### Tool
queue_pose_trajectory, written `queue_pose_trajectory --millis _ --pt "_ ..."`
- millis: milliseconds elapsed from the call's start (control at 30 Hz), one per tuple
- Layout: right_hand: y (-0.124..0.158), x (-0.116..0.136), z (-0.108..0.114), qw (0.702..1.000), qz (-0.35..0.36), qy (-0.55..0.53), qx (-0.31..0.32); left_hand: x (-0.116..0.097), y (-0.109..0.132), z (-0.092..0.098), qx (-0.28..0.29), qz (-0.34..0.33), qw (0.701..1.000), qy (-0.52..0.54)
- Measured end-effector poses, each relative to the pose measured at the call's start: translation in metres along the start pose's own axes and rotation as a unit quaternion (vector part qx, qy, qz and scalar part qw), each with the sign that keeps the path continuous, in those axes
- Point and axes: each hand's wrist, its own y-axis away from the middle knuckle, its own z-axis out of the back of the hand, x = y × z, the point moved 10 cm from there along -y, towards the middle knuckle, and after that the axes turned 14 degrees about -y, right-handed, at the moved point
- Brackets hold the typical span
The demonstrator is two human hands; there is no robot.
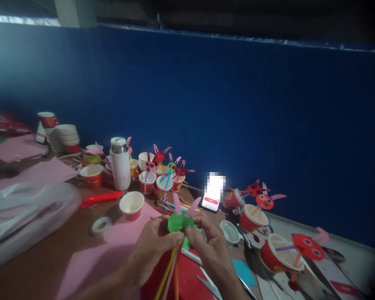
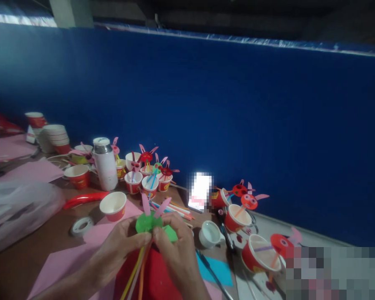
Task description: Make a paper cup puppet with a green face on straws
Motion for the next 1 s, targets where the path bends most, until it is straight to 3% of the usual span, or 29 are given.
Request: queue_pose_trajectory --millis 133,300,433,667,833,1000 --pt "-0.002 -0.004 0.001 0.999 -0.035 -0.013 -0.016 -0.005 0.001 -0.003 0.021 0.007 1.0 0.001" --pt "-0.001 -0.006 0.003 0.998 -0.045 -0.021 -0.036 -0.019 0.004 0.019 -0.049 -0.017 0.998 0.035" --pt "-0.001 -0.003 0.0 0.998 -0.045 -0.036 -0.038 -0.029 0.004 0.019 -0.043 -0.041 0.998 -0.005" --pt "0.001 0.001 0.0 0.998 -0.038 -0.021 -0.049 -0.012 -0.001 0.026 -0.082 0.014 0.988 -0.131" --pt "0.0 -0.009 -0.002 0.992 -0.066 -0.104 -0.02 -0.012 -0.004 0.031 -0.101 0.012 0.983 -0.15" --pt "-0.001 -0.01 0.007 0.989 -0.063 -0.124 -0.041 -0.016 -0.004 0.032 -0.108 0.002 0.982 -0.158"
